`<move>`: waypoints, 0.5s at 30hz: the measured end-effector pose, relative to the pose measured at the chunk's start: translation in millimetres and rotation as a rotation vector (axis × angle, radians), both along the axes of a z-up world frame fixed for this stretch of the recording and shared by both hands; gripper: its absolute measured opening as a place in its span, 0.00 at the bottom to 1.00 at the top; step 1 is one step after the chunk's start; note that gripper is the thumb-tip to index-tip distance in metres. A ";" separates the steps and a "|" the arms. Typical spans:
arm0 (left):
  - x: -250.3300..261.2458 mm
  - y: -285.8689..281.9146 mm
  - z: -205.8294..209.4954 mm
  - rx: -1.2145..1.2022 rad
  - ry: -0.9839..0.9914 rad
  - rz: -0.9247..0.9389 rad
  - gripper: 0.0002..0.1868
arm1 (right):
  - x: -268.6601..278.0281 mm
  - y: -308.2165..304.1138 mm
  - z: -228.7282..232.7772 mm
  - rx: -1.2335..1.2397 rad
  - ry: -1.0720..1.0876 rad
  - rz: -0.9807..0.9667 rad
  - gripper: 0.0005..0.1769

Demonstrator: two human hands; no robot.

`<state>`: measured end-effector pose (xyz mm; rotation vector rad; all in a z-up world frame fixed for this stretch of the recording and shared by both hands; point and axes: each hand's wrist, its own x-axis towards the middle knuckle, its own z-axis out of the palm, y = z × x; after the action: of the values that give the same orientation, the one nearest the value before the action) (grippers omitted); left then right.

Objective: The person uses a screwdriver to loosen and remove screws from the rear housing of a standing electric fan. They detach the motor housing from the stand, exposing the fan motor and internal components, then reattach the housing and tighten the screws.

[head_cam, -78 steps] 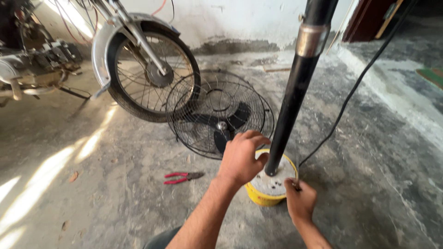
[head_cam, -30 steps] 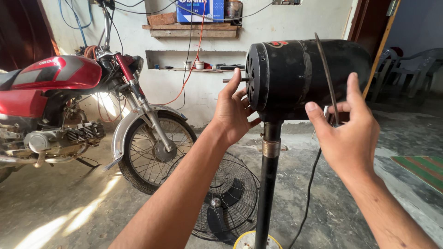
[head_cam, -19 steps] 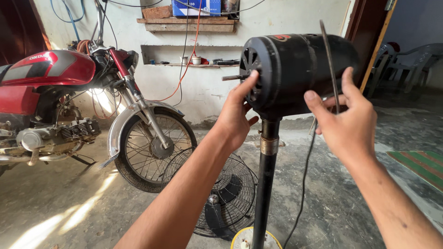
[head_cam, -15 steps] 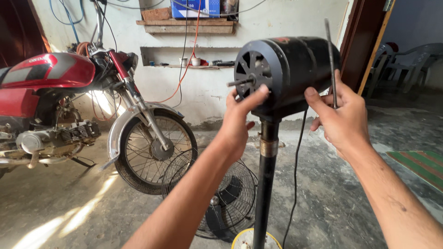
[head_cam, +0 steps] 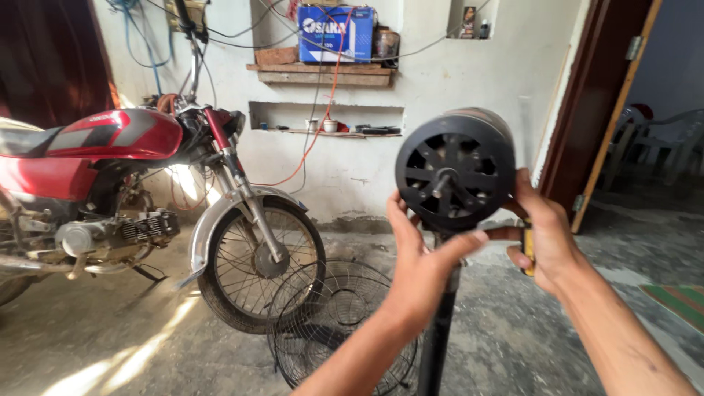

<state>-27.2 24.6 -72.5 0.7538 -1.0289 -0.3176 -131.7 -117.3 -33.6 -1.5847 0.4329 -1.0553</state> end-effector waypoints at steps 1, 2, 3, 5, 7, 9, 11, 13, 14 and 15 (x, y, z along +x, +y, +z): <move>-0.6 0.6 0.2 -0.031 -0.003 -0.025 0.53 | 0.0 -0.6 -1.8 0.014 -0.001 -0.001 0.40; -0.8 0.9 0.1 -0.062 -0.006 -0.050 0.53 | 0.2 -1.4 -3.1 0.028 -0.003 -0.003 0.39; -1.5 2.4 -2.1 -0.088 -0.005 -0.079 0.52 | -1.2 -1.3 -5.9 0.017 -0.008 0.011 0.39; 2.0 4.6 -4.1 -0.035 0.001 -0.084 0.52 | -2.5 -1.9 -6.1 -0.012 -0.023 0.037 0.39; 9.1 4.9 -2.2 0.024 0.031 -0.078 0.51 | -3.8 0.5 -4.4 -0.045 -0.034 0.039 0.41; 18.9 4.9 1.5 0.100 0.090 -0.060 0.50 | -6.4 5.9 -2.4 -0.113 -0.044 0.003 0.44; 28.2 4.6 6.2 0.081 0.063 -0.057 0.51 | -10.4 11.3 1.8 -0.216 -0.053 -0.068 0.49; 31.5 2.4 11.0 0.027 0.034 -0.078 0.49 | -14.0 16.1 7.1 -0.296 -0.049 -0.058 0.51; 31.8 1.7 13.4 -0.018 0.018 -0.099 0.47 | -14.2 18.2 9.0 -0.336 -0.047 -0.052 0.53; 31.0 2.0 14.4 -0.063 0.003 -0.119 0.45 | -13.2 19.8 10.0 -0.325 -0.036 -0.072 0.53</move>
<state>3.8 26.7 -58.1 0.6366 -1.0784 -0.3870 -144.9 -97.5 -23.5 -1.8434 0.3059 -1.2553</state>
